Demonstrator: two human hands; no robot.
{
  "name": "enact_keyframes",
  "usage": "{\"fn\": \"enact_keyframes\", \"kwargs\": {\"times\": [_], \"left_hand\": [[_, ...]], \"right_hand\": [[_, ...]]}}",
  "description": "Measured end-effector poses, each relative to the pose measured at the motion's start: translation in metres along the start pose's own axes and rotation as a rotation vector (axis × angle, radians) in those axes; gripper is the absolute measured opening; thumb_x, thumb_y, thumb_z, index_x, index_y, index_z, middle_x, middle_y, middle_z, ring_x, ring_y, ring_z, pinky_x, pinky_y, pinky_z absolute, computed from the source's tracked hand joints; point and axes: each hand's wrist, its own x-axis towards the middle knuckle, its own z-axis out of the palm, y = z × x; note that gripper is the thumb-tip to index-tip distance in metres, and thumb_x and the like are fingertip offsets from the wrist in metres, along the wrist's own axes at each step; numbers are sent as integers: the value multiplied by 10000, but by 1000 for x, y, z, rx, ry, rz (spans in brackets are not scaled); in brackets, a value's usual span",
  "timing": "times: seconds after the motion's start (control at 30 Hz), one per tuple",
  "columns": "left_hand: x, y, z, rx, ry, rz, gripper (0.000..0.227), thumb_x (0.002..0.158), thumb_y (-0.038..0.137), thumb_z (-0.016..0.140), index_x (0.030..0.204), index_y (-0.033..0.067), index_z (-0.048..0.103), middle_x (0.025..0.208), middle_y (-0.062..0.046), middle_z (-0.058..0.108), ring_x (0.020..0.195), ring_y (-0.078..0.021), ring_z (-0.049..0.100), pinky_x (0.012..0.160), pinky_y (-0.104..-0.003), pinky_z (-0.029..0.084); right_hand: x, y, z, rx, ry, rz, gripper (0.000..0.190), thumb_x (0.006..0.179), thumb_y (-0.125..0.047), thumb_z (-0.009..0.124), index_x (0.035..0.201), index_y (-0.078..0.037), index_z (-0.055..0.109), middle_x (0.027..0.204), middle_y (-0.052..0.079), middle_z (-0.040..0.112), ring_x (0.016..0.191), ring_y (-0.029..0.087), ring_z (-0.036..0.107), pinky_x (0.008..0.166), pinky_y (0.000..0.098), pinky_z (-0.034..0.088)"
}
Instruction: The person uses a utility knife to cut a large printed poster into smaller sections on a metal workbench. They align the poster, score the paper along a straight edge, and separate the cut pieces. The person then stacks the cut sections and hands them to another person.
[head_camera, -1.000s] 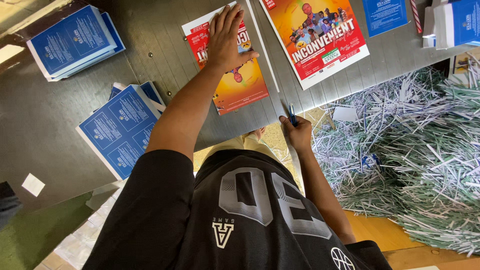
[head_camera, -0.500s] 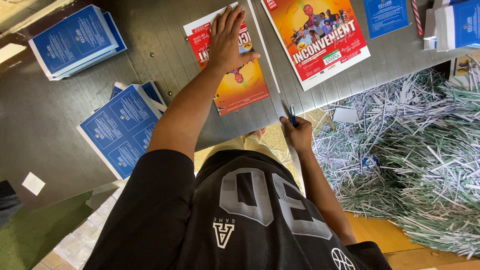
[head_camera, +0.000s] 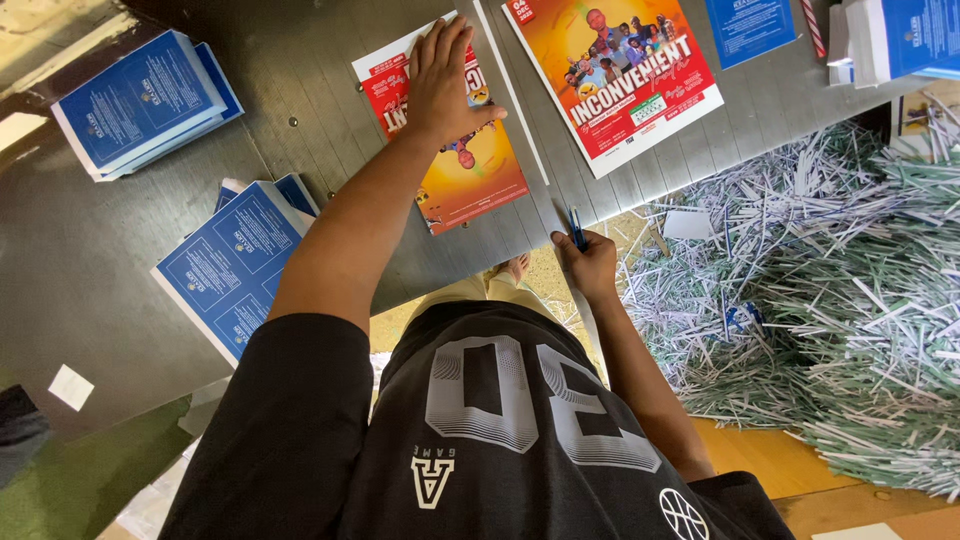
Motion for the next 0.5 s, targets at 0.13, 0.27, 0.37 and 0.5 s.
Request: {"fn": "enact_keyframes", "kwargs": {"times": [0.13, 0.27, 0.37, 0.5], "left_hand": [[8, 12, -5, 48, -75, -54, 1214, 784, 669, 999, 1586, 48, 332, 1663, -111, 300, 1546, -356, 214, 1261, -565, 177], [17, 30, -14, 114, -262, -180, 1372, 732, 713, 971, 1638, 28, 200, 1720, -105, 127, 1583, -344, 62, 1274, -580, 150], [23, 39, -12, 204, -397, -249, 1522, 672, 776, 946, 1667, 13, 83, 1744, -124, 10, 1593, -369, -9, 1280, -595, 147], [29, 62, -31, 279, -533, -321, 1579, 650, 747, 948, 1675, -6, 12, 1743, -167, -76, 1596, -429, -21, 1278, -605, 163]], "right_hand": [[-1, 0, 0, -11, 4, -4, 599, 908, -357, 833, 583, -183, 361, 559, -77, 321, 550, 73, 285, 515, 302, 229], [0, 3, 0, 6, -9, 23, 575, 907, -376, 833, 592, -189, 390, 557, -77, 344, 538, 72, 296, 503, 301, 238], [1, 5, 1, -1, -6, 17, 580, 908, -387, 839, 596, -189, 392, 565, -76, 338, 544, 75, 293, 504, 303, 234], [4, 12, 0, -63, 34, -45, 599, 885, -439, 850, 594, -169, 401, 566, -71, 346, 576, 79, 320, 532, 312, 264]]}}
